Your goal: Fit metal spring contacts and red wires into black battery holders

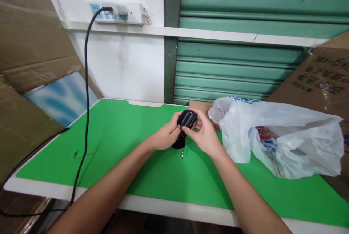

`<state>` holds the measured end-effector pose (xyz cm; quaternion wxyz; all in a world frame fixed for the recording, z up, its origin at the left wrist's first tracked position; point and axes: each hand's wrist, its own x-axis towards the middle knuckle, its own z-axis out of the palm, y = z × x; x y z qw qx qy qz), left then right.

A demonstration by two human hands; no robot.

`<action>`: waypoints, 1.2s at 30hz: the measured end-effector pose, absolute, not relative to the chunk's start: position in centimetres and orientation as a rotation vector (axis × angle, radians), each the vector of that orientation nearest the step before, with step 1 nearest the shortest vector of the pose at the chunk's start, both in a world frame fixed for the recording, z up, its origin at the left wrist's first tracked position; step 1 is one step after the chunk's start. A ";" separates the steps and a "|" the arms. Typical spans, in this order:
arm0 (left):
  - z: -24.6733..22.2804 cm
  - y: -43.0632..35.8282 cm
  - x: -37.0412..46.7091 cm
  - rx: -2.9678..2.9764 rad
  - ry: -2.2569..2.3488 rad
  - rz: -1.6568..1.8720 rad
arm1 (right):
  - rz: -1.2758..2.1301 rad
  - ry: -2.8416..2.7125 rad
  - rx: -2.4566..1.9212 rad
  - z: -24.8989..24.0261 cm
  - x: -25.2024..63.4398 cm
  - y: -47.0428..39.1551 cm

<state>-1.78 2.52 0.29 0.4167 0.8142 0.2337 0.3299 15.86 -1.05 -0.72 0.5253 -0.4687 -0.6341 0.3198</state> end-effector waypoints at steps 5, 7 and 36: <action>0.1 2.4 -1.5 2.013 0.574 0.849 | 0.771 -1.520 -1.133 -0.7 16.1 -1.0; 0.2 2.4 -1.5 2.006 0.572 0.853 | 0.787 -1.524 -1.119 -0.6 16.2 -1.0; 0.3 3.5 -1.8 1.792 0.439 0.838 | 0.914 -1.396 -1.079 -0.2 16.3 -0.6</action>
